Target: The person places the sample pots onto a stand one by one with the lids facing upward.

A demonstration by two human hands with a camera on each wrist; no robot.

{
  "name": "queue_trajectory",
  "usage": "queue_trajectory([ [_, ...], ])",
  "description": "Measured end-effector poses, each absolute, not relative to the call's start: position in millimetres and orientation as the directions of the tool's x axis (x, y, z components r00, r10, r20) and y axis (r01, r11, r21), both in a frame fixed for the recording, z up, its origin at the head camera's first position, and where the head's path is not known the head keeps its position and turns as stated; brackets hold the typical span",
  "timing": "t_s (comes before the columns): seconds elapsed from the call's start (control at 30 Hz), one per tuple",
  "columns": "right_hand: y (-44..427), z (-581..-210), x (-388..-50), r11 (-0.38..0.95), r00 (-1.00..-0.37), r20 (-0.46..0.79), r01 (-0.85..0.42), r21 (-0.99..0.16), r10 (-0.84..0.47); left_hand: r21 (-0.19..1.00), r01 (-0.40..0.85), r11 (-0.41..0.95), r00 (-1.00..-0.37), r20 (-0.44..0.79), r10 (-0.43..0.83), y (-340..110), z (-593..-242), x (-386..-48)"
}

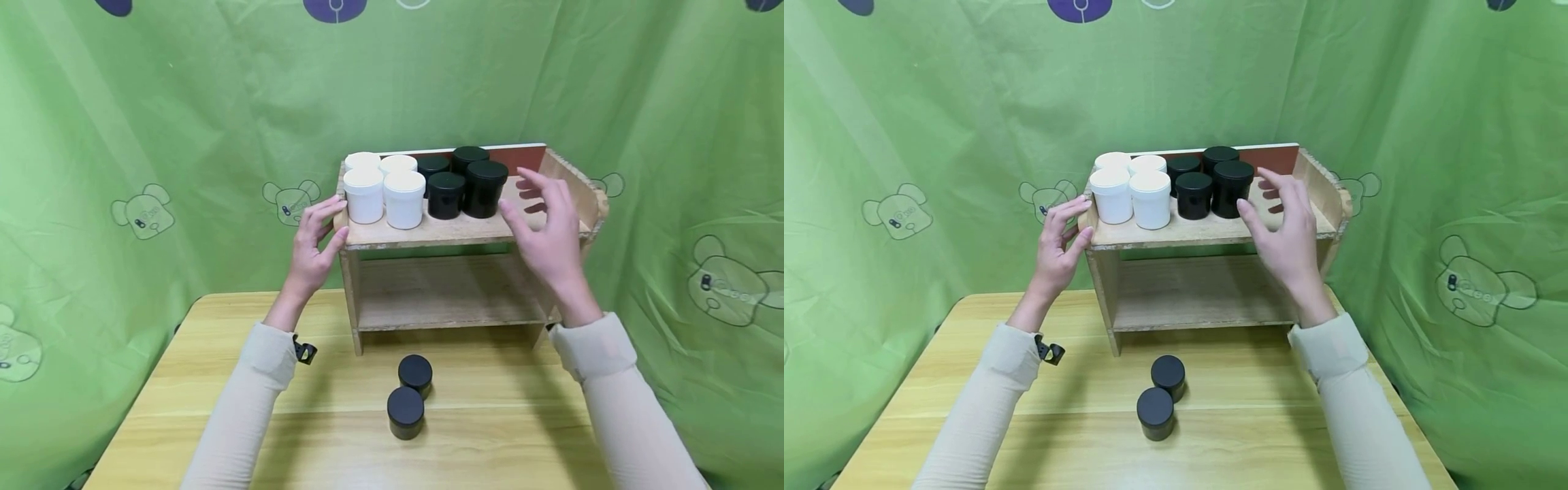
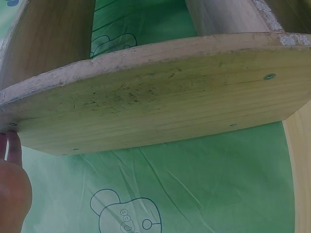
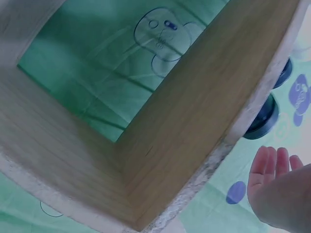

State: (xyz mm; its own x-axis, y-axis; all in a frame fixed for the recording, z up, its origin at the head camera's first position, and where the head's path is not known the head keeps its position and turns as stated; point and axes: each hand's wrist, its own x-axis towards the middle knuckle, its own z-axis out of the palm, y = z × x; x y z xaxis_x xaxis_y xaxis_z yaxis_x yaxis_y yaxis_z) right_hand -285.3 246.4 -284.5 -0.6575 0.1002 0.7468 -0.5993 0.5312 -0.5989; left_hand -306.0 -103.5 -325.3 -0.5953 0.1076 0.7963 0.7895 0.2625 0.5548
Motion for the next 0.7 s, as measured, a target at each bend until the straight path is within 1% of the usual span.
queue_trajectory([
  [0.2,240.0,-302.6,-259.7,0.517,-0.626,0.779,-0.659,-0.546,0.025,0.56,0.783,0.27,-0.602,0.791,0.107,-104.5,-325.6,-304.9],
  [0.27,238.1,-310.2,-253.5,0.512,-0.613,0.79,-0.684,-0.52,-0.015,0.56,0.783,0.27,-0.603,0.79,0.109,-104.5,-325.7,-304.9],
  [0.37,234.8,-323.9,-247.4,0.509,-0.609,0.788,-0.708,-0.489,-0.089,0.559,0.785,0.268,-0.601,0.792,0.108,-104.4,-325.7,-304.9],
  [0.7,218.6,-384.4,-242.8,0.508,-0.673,0.674,-0.713,-0.483,-0.303,0.556,0.787,0.269,-0.598,0.794,0.108,-103.5,-325.1,-304.9],
])
